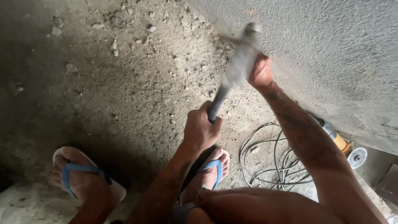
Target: The person uses a hammer and chisel to chip away at the base of a concrete wall, creating a groove along the floor-wall junction. They repeatedly strike the chisel and clear debris by hand. Another person is briefly visible nearby.
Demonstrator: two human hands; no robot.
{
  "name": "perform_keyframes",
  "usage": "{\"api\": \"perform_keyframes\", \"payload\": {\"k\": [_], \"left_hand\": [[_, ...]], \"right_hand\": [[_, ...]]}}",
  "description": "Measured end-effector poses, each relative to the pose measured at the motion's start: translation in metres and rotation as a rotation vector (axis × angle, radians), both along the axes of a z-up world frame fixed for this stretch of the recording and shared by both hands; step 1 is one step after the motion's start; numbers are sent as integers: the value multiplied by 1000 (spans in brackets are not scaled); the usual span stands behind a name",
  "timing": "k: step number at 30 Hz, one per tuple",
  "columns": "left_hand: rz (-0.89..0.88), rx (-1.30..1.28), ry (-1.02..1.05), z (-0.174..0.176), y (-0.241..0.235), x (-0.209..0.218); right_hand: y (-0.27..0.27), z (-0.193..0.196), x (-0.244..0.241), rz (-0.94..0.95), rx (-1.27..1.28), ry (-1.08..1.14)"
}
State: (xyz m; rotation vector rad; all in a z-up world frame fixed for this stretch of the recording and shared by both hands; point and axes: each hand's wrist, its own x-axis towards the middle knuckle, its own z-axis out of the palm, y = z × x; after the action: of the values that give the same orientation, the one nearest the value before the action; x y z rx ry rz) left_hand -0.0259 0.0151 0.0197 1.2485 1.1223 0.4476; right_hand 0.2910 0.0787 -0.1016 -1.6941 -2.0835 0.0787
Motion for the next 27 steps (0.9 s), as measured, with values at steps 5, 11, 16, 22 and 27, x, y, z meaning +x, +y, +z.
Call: {"api": "perform_keyframes", "payload": {"k": [5, 11, 16, 22, 27], "left_hand": [[84, 306, 41, -58, -36, 25], [-67, -64, 184, -60, -35, 4], [-94, -114, 242, -24, -2, -1], [30, -114, 132, -30, 12, -4], [-2, -139, 82, -40, 6, -5]], "right_hand": [[28, 64, -51, -504, -195, 1238], [-9, -25, 15, -22, -62, 34], [-20, -11, 8, -115, -46, 209], [-4, 19, -16, -141, 0, 256], [22, 64, -34, 95, 82, 235]]}}
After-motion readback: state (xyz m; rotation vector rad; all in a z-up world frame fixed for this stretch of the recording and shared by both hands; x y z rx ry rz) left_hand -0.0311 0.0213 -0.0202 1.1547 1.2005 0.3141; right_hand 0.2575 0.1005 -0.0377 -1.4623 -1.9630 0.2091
